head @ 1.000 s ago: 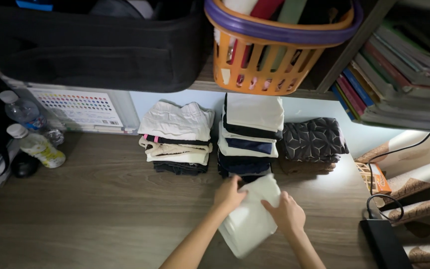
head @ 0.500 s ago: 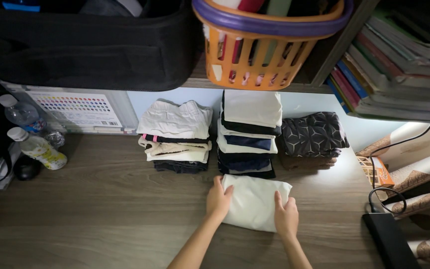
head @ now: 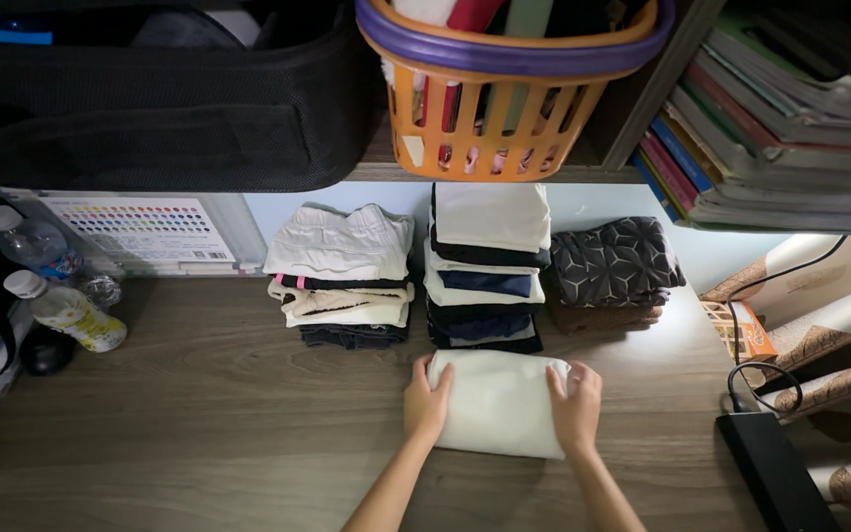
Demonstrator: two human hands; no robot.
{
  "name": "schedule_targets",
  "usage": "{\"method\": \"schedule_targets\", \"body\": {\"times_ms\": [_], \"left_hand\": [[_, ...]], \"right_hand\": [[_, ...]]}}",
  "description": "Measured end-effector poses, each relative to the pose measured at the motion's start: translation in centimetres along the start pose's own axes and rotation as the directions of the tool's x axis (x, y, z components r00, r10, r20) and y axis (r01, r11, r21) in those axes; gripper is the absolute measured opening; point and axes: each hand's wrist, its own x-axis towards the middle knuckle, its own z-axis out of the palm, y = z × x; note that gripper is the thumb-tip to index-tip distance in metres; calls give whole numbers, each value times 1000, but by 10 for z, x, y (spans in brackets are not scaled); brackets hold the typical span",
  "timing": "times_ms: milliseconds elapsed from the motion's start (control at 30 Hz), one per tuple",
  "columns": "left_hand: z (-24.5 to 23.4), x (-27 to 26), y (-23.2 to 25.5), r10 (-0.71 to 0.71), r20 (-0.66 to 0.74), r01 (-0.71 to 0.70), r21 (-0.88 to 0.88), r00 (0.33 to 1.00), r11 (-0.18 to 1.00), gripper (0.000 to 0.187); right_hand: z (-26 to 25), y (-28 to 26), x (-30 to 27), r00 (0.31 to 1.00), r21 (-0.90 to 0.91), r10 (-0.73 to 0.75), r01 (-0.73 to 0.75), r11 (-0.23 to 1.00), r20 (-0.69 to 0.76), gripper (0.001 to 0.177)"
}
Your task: Folding various items of laundry and organizing them into neat stacks on a desk
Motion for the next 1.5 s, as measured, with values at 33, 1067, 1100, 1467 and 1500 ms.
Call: {"method": "schedule_targets", "body": {"times_ms": [33, 1067, 1100, 1467, 1500], "left_hand": [[2, 3, -5, 0, 0, 0, 1, 1000, 1000, 46], [16, -4, -6, 441, -180, -370, 327, 879, 870, 38], [14, -14, 3, 609, -141, -502, 439, 780, 745, 32], [64, 14, -62, 778, 293, -745, 592, 556, 308, 43], [61, 17, -60, 770, 291, -742, 587, 567, 325, 44]], "right_hand": [[0, 4, 3, 1000, 1, 1, -1, 1000, 0, 50], [0, -38, -23, 948, -26, -305, 304, 952, -95, 24], [1, -44, -33, 822, -103, -562, 553, 827, -94, 25], [43, -2, -46, 659, -472, -652, 741, 478, 375, 43], [43, -8, -46, 686, -489, -628, 717, 496, 368, 43]]}}
